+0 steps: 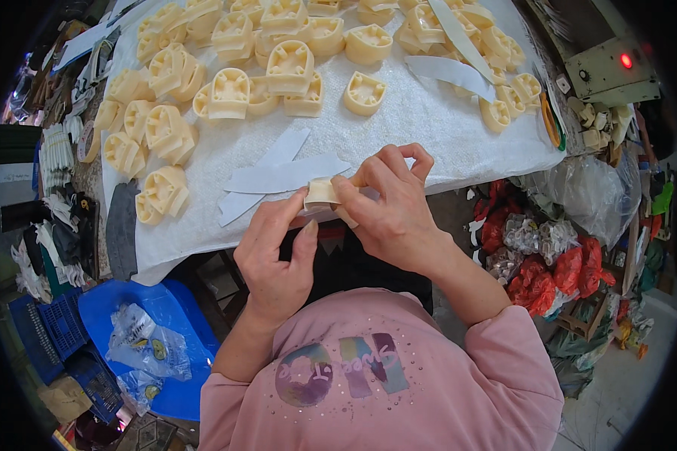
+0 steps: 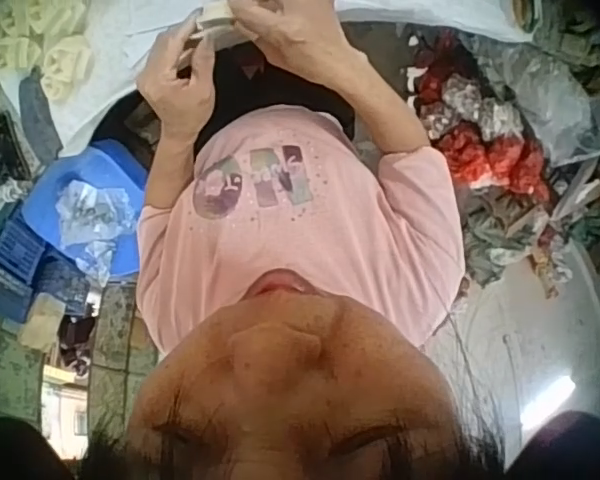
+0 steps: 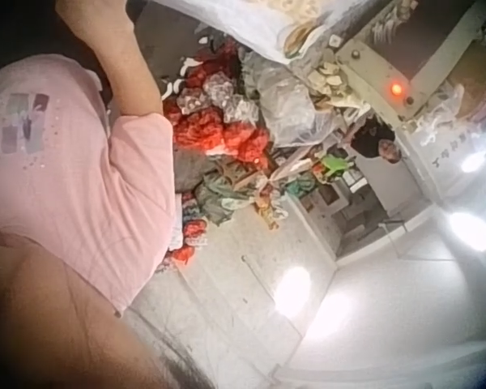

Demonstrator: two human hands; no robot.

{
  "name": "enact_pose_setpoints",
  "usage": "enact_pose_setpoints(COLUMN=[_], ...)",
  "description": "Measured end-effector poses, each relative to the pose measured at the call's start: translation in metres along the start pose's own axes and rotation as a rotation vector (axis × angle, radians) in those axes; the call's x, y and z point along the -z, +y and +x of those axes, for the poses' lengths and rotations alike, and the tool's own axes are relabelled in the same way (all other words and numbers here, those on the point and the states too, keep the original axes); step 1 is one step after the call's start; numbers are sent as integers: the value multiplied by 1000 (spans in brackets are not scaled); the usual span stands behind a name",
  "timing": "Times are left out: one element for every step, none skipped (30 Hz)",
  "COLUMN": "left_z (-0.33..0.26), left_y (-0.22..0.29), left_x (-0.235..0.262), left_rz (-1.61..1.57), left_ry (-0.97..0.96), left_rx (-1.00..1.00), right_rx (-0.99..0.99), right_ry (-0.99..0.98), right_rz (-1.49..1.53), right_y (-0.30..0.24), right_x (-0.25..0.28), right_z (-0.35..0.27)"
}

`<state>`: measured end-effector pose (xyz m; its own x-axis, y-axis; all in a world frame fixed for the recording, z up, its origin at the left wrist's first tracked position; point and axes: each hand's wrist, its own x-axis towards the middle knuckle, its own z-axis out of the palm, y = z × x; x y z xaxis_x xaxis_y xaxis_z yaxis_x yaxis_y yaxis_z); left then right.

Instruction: The recorder manually assembles cream-colored shoe components by attaching white strips and trimming excess material with scissors.

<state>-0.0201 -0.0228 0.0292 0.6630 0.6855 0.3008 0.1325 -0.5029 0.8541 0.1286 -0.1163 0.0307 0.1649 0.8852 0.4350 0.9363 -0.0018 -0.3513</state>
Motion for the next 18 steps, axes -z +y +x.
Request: enact_pose_setpoints(left_z=[0, -1, -4, -6, -6, -2, 1, 2, 2, 3, 5, 6, 7, 8, 11, 12, 13, 13], left_y=[2, -3, -10, -16, -20, -24, -26, -26, -26, -26, -27, -27, -27, -27, -25, -24, -23, -22], left_x=[1, 0, 0, 0, -3, -7, -9, -9, -10, -11, -12, -13, -14, -15, -14, -14, -14, -15], left_rz=[-105, -104, -242, -379, -376, -413, -450, -448, -378, -308, -310, -251, -191, -190, -125, -60, -57, -60], left_ry=[-17, -19, 2, 23, 26, 42, 57, 60, 37, 15, 13, 27, 41, 41, 49, 57, 59, 55], left_rx=[58, 57, 96, 134, 135, 51, -32, -32, -94, -155, -154, -236, -318, -316, -368, -420, -419, -397], right_rx=[-25, -26, -19, -11, -8, 9, 26, 29, 46, 62, 60, 82, 104, 103, 94, 86, 88, 58], right_ry=[21, 22, 29, 35, 35, 38, 41, 40, 51, 62, 62, 43, 25, 24, 20, 16, 16, -8], right_rz=[24, 24, 78, 133, 136, 195, 254, 256, 348, 438, 438, 468, 498, 499, 501, 504, 507, 527], right_y=[1, 3, 4, 5, 5, 6, 7, 9, 12, 14, 15, 16, 16, 16, 16, 16, 16, 14], right_x=[-2, -2, -2, -2, -2, -1, -1, -2, -3, -5, -5, -5, -5, -5, -6, -7, -6, -5], right_z=[0, -1, -2, -3, -4, -5, -6, -7, -8, -9, -9, -9, -9, -10, -10, -10, -10, -10])
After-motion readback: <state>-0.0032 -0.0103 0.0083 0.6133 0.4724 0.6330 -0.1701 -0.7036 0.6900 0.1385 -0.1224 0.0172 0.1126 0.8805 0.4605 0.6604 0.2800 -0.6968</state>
